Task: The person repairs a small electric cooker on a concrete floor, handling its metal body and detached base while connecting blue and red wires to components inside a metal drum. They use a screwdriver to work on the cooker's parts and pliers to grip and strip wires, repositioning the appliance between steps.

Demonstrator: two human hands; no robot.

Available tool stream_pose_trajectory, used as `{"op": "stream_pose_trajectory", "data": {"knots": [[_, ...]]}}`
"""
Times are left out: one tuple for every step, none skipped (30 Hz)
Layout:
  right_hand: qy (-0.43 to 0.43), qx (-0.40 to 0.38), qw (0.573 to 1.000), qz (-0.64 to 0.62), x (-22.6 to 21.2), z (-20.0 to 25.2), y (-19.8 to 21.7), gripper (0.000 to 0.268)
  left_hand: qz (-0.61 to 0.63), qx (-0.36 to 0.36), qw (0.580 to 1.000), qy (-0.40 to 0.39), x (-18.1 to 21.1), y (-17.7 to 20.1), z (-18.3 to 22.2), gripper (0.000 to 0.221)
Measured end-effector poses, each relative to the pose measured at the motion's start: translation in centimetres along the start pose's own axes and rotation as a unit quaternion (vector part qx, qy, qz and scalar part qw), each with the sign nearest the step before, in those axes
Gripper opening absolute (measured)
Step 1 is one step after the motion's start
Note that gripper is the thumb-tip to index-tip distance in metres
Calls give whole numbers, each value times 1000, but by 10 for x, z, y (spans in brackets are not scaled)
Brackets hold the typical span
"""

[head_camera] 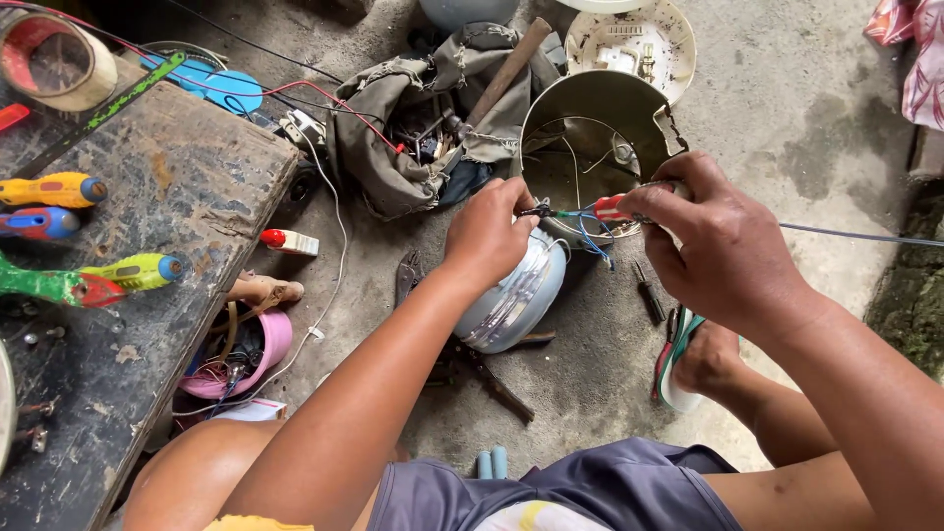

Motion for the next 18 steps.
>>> {"op": "stream_pose_trajectory", "data": {"knots": [[-2,4,1000,6,2,0,3,34,22,4,1000,4,-1,0,-2,18],[-3,8,1000,12,4,0,6,33,45,8,999,8,-3,0,-4,17],[-4,10,1000,13,5,-1,10,33,44,8,999,7,-5,-3,-6,17],[-5,16,1000,21,6,-1,15,34,98,0,995,20,-9,-6,-9,16],[-4,23,999,30,7,-2,20,34,153,-7,988,34,-15,-8,-12,15],[-4,24,999,31,8,-2,23,34,152,-6,988,32,-15,-7,-13,15],[-14,27,999,35,11,-1,26,33,205,-23,978,42,-16,-10,-13,12],[-24,29,999,39,13,0,30,33,257,-41,964,52,-17,-12,-14,11],[-23,31,998,40,16,0,33,33,257,-40,964,50,-15,-10,-13,11],[-14,46,998,43,17,1,37,32,282,-49,956,65,-16,-10,-13,9],[-6,61,997,44,17,1,42,32,306,-58,947,82,-16,-11,-12,8],[-5,62,997,45,17,2,44,32,307,-57,947,80,-16,-11,-12,8],[-21,62,997,43,20,4,46,31,351,-76,926,121,-22,-15,-12,8],[-37,63,996,41,23,5,48,30,393,-95,900,161,-28,-20,-12,9],[-36,64,996,41,19,1,53,30,393,-94,901,160,-31,-22,-13,9],[-27,74,995,58,13,-3,60,29,422,-93,888,159,-35,-24,-15,11],[-17,84,994,74,8,-8,67,29,450,-91,874,157,-39,-26,-17,12],[-16,85,993,75,8,-7,68,29,451,-90,874,156,-39,-25,-17,12]]}}
Point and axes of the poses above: each hand's wrist, its own z-axis away from the middle knuckle, its own y-axis out of the back of the hand, x = y × z, the point moved 8 cm from there along -z, towards the middle knuckle, and after that the axes turned 12 degrees about y, right-handed, at the moved point
